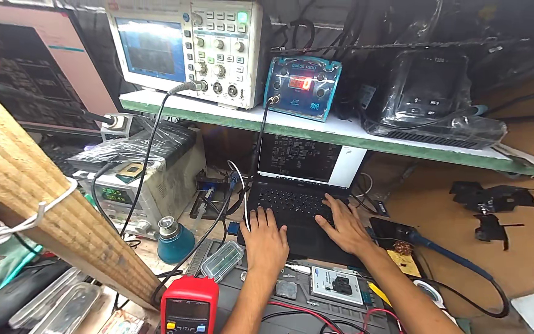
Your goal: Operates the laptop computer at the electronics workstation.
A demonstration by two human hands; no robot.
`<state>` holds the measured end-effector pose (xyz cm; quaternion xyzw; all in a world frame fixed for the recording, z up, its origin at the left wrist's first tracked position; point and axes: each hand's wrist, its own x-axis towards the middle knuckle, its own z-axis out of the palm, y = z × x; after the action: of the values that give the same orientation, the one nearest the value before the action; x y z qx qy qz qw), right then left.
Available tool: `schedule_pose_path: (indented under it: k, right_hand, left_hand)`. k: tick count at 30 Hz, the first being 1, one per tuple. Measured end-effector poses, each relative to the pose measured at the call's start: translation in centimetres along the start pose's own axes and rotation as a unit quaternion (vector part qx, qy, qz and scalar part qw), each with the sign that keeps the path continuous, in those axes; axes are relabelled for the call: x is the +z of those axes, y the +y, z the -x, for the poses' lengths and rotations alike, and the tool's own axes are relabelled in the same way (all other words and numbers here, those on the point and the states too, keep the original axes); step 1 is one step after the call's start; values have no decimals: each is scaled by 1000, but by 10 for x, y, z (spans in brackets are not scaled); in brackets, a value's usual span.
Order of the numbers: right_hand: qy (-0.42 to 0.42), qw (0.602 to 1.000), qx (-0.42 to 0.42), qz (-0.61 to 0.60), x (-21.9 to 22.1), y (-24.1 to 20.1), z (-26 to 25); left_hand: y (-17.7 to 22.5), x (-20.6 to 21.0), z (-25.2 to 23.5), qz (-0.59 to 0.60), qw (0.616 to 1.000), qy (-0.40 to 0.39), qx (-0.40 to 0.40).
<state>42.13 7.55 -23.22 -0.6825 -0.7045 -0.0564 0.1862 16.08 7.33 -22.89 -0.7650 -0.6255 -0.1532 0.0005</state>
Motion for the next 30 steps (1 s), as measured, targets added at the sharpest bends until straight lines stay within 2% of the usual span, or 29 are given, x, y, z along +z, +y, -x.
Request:
schedule_pose_path:
  k: [30]
  right_hand:
    - [1,1000,-1,4,1,1,-1]
  left_hand:
    - [0,0,0,0,1000,0,2]
